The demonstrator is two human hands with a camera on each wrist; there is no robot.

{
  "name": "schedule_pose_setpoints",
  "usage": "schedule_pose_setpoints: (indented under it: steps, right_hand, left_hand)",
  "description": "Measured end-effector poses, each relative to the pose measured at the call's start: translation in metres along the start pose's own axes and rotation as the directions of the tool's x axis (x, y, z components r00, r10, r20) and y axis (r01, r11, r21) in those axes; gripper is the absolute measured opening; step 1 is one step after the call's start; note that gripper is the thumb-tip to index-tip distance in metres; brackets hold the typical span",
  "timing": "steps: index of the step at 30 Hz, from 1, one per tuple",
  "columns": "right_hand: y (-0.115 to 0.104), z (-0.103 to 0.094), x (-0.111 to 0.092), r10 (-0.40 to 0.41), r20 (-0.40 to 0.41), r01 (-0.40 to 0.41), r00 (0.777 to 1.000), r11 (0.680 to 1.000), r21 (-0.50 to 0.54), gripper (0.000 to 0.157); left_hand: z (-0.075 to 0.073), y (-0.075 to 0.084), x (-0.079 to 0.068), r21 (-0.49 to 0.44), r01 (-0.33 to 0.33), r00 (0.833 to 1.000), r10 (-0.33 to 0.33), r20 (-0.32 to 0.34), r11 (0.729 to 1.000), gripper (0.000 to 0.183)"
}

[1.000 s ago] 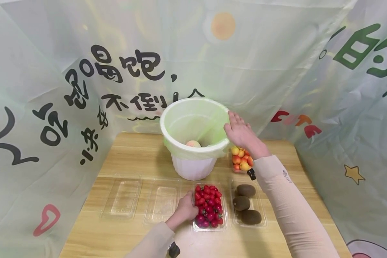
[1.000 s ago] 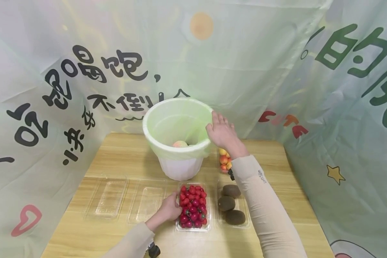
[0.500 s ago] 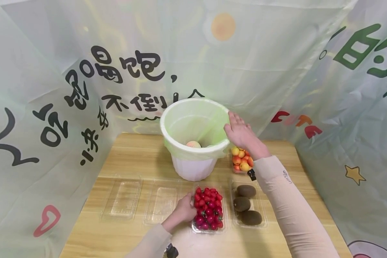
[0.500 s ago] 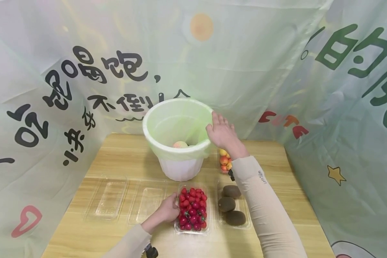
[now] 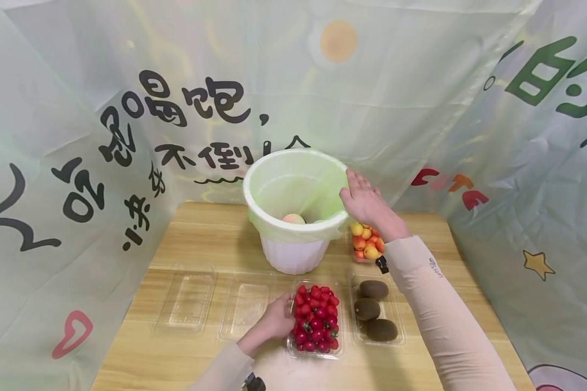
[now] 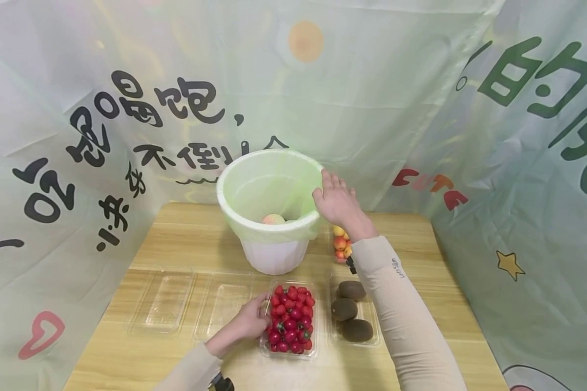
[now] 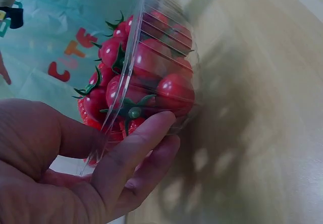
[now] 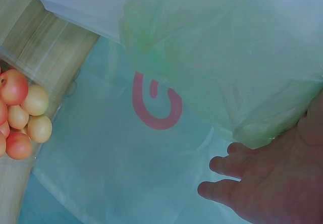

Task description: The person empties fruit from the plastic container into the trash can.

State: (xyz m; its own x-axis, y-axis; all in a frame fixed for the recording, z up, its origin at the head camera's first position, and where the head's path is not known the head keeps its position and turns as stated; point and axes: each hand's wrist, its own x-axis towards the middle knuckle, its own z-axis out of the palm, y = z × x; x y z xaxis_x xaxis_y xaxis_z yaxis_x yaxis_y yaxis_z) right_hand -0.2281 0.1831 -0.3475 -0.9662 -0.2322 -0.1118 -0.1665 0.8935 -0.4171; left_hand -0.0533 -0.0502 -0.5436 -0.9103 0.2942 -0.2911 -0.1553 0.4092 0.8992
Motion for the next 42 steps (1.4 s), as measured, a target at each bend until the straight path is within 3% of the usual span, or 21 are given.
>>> schedule_pose_setpoints:
  steps: [12, 19, 25, 36, 42]
  right_hand:
    - [-0.001, -0.001, -0.002, 0.0, -0.002, 0.0, 1.0, 1.0, -0.013, 0.071]
    - [-0.002, -0.001, -0.001, -0.008, -0.006, 0.008, 1.0, 1.0, -0.008, 0.07]
    - [-0.001, 0.0, -0.001, -0.007, -0.009, 0.007, 1.0, 1.0, 0.001, 0.07]
    - [0.002, 0.001, -0.001, 0.002, -0.004, -0.002, 1.0, 1.0, -0.004, 0.07]
    - [0.001, 0.001, 0.0, -0.001, 0.001, 0.001, 1.0, 1.0, -0.006, 0.071]
  left_hand:
    - [-0.025, 0.037, -0.021, -0.055, -0.074, 0.995, 0.077, 0.062, 0.996, 0.066]
    - [-0.044, 0.065, -0.033, 0.007, -0.157, 0.985, 0.156, 0.072, 0.988, 0.06]
    - [-0.06, 0.089, -0.044, 0.006, -0.207, 0.975, 0.205, 0.08, 0.978, 0.06]
    - [-0.073, 0.109, -0.052, -0.003, -0.214, 0.972, 0.213, 0.095, 0.977, 0.057]
    - [-0.082, 0.122, -0.059, 0.028, -0.263, 0.962, 0.26, 0.088, 0.964, 0.058]
